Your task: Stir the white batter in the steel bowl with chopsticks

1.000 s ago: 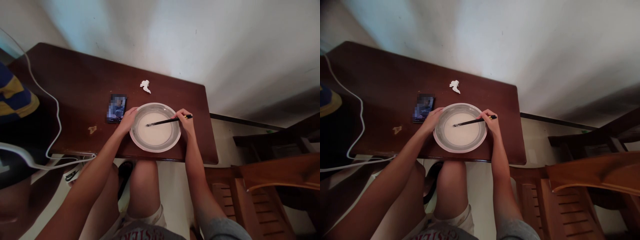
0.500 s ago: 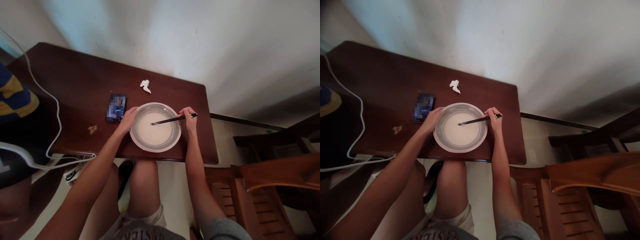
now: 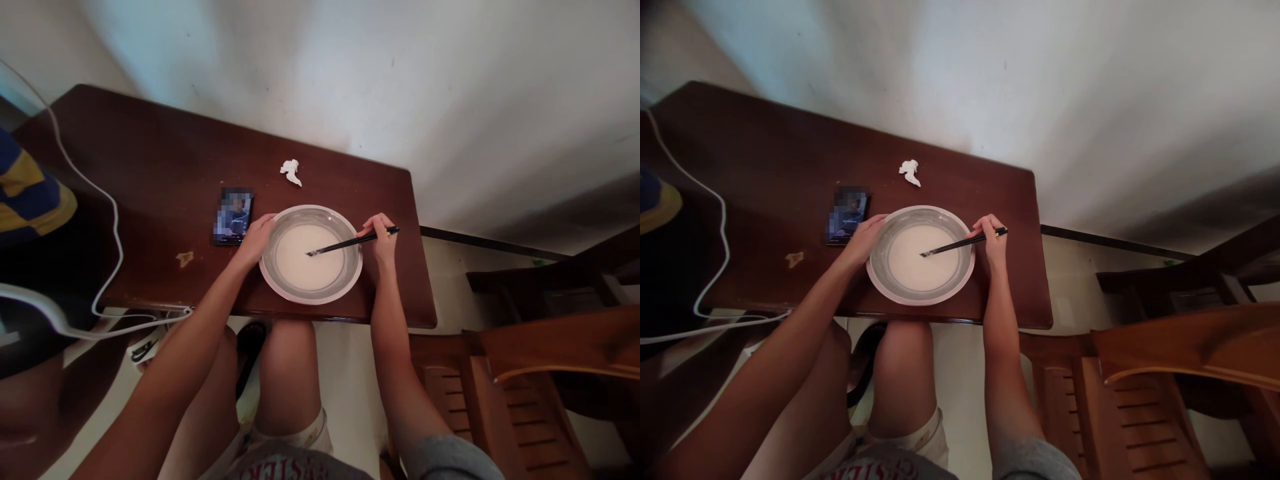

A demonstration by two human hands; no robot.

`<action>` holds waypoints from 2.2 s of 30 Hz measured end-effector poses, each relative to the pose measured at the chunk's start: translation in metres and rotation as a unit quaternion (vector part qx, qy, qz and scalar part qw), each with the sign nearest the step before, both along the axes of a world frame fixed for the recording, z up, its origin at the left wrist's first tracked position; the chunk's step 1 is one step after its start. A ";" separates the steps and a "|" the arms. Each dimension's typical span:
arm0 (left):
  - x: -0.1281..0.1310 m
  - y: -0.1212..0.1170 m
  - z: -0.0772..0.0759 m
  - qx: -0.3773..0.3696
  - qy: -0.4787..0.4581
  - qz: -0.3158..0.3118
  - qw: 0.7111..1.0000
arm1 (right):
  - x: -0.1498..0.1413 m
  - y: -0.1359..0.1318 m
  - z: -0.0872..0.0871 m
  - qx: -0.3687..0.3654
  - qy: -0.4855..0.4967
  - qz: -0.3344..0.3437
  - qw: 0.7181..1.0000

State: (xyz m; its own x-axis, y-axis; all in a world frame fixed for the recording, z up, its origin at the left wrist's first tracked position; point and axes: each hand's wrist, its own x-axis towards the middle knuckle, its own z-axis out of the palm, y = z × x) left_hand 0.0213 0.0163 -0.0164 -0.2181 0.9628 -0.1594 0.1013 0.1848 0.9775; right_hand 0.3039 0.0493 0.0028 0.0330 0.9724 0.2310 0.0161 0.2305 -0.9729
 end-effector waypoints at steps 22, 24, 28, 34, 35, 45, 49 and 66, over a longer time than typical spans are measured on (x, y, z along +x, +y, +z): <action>0.000 0.000 0.005 -0.004 0.029 -0.007 1.000 | -0.004 -0.002 0.002 0.009 -0.020 0.028 0.999; 0.001 0.000 0.005 -0.006 0.029 -0.007 1.000 | 0.000 0.000 0.001 0.008 -0.006 -0.010 1.000; 0.000 0.000 0.004 -0.008 0.023 -0.004 1.000 | -0.003 -0.002 0.000 -0.022 -0.020 0.038 0.999; 0.001 -0.001 0.005 -0.006 0.018 -0.005 1.000 | -0.008 -0.005 0.005 0.004 -0.059 0.029 0.998; 0.001 -0.001 0.005 -0.005 0.019 -0.005 1.000 | -0.006 -0.003 0.005 0.008 -0.053 0.006 0.999; 0.001 -0.001 0.005 -0.007 0.013 -0.003 1.000 | -0.008 -0.004 0.004 -0.006 -0.045 0.068 0.997; 0.001 -0.001 0.004 -0.001 0.016 -0.002 1.000 | -0.002 -0.001 0.003 0.001 -0.019 -0.012 1.000; 0.001 -0.001 0.005 -0.001 0.022 -0.004 1.000 | -0.001 -0.001 0.001 -0.014 -0.010 0.045 0.999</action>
